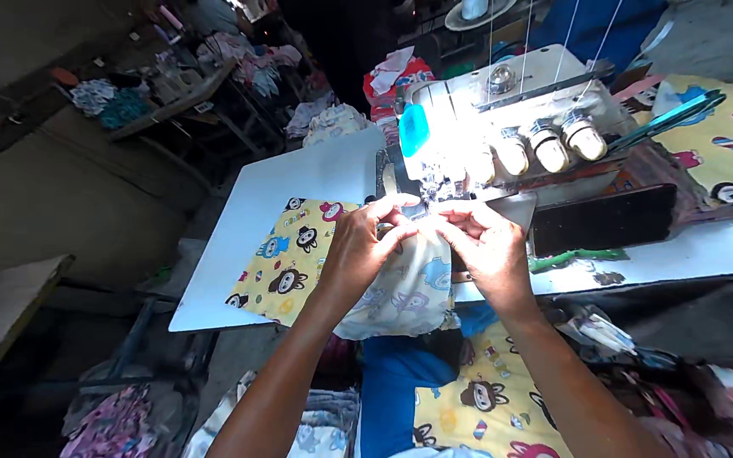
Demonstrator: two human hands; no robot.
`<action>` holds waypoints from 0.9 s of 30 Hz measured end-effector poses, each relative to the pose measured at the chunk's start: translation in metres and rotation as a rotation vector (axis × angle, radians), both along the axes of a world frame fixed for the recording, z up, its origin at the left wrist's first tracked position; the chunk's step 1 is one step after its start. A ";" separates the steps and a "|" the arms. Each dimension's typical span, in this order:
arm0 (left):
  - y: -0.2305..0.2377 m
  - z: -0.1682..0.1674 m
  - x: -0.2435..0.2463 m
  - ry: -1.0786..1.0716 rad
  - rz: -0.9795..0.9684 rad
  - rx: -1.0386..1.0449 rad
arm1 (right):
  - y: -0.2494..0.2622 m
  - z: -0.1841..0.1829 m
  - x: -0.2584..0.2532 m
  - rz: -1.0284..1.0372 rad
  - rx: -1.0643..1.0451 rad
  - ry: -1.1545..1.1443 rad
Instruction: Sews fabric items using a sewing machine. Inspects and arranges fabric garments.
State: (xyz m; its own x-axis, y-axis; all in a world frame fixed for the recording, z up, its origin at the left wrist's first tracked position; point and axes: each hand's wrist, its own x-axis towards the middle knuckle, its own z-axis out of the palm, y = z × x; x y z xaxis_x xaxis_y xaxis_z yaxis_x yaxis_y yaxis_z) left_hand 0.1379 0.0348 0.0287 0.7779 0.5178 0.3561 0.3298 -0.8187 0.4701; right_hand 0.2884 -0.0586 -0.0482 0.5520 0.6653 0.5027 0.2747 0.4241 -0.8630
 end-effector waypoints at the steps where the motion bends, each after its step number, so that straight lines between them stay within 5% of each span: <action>1: -0.001 0.000 -0.001 0.002 0.010 0.012 | 0.000 0.000 -0.001 -0.001 0.002 -0.001; 9: 0.001 0.005 -0.007 0.055 0.000 0.110 | -0.001 0.004 -0.006 -0.047 -0.006 -0.050; 16: 0.016 0.010 0.004 0.072 -0.142 -0.005 | -0.007 0.011 -0.015 -0.111 0.020 -0.127; 27: 0.046 0.027 -0.012 -0.140 -0.098 0.167 | -0.028 -0.059 -0.048 -0.319 -0.244 -0.463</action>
State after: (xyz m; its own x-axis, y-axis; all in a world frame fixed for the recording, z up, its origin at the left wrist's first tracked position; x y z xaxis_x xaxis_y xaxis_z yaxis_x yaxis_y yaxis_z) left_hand 0.1262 0.0807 0.0556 0.7581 0.3676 0.5386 0.1861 -0.9136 0.3616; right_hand 0.2408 -0.0869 -0.1075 0.5034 0.6292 0.5922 0.7255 0.0644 -0.6852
